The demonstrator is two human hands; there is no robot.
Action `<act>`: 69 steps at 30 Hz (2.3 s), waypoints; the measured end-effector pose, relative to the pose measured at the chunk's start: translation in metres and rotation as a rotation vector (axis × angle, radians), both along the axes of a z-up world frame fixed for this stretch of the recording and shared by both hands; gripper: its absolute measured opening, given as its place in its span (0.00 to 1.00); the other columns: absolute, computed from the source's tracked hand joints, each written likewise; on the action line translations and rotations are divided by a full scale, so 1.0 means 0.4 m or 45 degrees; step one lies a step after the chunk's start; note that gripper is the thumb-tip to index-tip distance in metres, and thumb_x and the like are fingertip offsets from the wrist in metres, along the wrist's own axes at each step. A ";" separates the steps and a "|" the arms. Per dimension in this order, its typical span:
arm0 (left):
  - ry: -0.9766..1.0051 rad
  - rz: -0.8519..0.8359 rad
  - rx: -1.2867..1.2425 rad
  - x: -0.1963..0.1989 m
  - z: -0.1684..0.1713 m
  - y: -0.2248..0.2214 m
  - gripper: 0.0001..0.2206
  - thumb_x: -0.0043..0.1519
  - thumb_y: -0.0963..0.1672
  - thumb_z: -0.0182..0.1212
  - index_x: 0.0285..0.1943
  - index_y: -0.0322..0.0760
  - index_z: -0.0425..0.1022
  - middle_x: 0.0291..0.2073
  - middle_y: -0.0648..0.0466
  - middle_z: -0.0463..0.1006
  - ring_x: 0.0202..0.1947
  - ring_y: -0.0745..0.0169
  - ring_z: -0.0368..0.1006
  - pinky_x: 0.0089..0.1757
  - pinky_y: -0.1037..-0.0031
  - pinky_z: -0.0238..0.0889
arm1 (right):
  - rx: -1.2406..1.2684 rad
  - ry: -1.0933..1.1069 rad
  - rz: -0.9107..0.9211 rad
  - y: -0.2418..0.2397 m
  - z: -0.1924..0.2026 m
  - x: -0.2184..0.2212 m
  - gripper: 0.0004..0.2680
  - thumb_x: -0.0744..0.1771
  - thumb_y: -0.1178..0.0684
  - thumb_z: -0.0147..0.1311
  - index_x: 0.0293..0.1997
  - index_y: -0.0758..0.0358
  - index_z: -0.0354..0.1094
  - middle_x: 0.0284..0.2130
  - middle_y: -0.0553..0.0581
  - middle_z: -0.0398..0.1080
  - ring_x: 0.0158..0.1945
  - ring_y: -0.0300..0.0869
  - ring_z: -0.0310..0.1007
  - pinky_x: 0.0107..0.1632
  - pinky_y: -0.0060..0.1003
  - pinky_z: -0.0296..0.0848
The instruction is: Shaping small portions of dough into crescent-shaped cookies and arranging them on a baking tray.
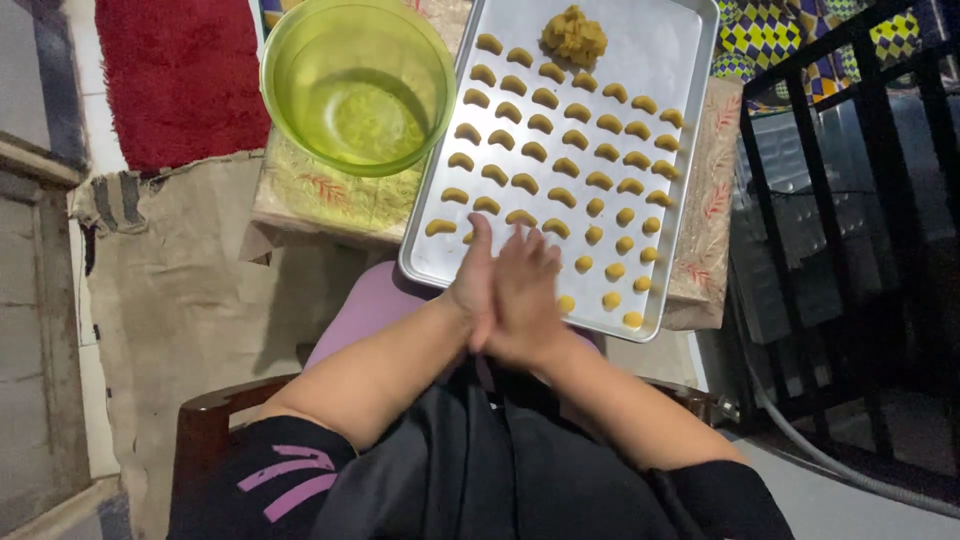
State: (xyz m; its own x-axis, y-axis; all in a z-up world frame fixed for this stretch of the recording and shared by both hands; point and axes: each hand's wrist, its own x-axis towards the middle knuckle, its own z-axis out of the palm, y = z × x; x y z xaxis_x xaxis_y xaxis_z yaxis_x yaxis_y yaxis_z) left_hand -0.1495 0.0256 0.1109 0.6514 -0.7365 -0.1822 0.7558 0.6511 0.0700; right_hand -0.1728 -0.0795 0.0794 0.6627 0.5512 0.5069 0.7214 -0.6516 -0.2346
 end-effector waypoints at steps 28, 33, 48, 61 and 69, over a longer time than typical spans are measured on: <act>-0.014 -0.030 0.154 -0.006 0.043 -0.013 0.40 0.46 0.75 0.35 0.53 0.61 0.71 0.53 0.59 0.75 0.58 0.58 0.70 0.64 0.65 0.57 | 0.047 0.195 -0.262 -0.012 0.027 -0.031 0.59 0.50 0.05 0.29 0.72 0.80 0.34 0.60 0.84 0.47 0.59 0.82 0.45 0.57 0.74 0.47; -0.009 -0.088 0.039 -0.041 -0.043 -0.048 0.47 0.40 0.77 0.34 0.69 0.75 0.60 0.60 0.55 0.71 0.62 0.54 0.67 0.67 0.60 0.53 | 0.036 0.521 -0.707 -0.075 0.066 0.018 0.35 0.71 0.48 0.45 0.78 0.68 0.14 0.74 0.79 0.18 0.69 0.86 0.11 0.59 0.89 0.24; 0.132 -0.259 -0.127 -0.051 0.033 -0.021 0.39 0.44 0.76 0.41 0.51 0.67 0.79 0.46 0.61 0.80 0.49 0.61 0.75 0.54 0.73 0.66 | 0.020 -0.078 -0.155 -0.024 0.021 -0.060 0.56 0.57 0.08 0.32 0.75 0.79 0.20 0.72 0.76 0.08 0.71 0.71 -0.04 0.65 0.67 0.00; -0.082 -0.093 -0.097 -0.062 0.084 -0.008 0.54 0.45 0.75 0.35 0.78 0.52 0.51 0.68 0.52 0.65 0.67 0.46 0.62 0.66 0.61 0.54 | -0.078 0.146 -0.360 -0.006 0.133 -0.082 0.45 0.56 0.34 0.39 0.75 0.80 0.26 0.73 0.82 0.28 0.69 0.86 0.23 0.61 0.77 0.22; -0.006 -0.048 0.180 -0.077 0.074 -0.027 0.49 0.49 0.74 0.39 0.67 0.44 0.70 0.54 0.51 0.76 0.57 0.51 0.72 0.62 0.66 0.60 | 0.220 -0.052 -0.132 -0.029 0.006 -0.070 0.50 0.62 0.14 0.35 0.77 0.74 0.19 0.74 0.70 0.08 0.73 0.74 0.05 0.70 0.62 0.09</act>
State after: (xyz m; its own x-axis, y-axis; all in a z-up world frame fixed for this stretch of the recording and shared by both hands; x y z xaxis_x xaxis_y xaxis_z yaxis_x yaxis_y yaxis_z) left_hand -0.1804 0.0148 0.1407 0.6248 -0.7277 -0.2829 0.7790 0.6056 0.1624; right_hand -0.2006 -0.0909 0.0820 0.6882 0.3833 0.6160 0.6637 -0.6755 -0.3212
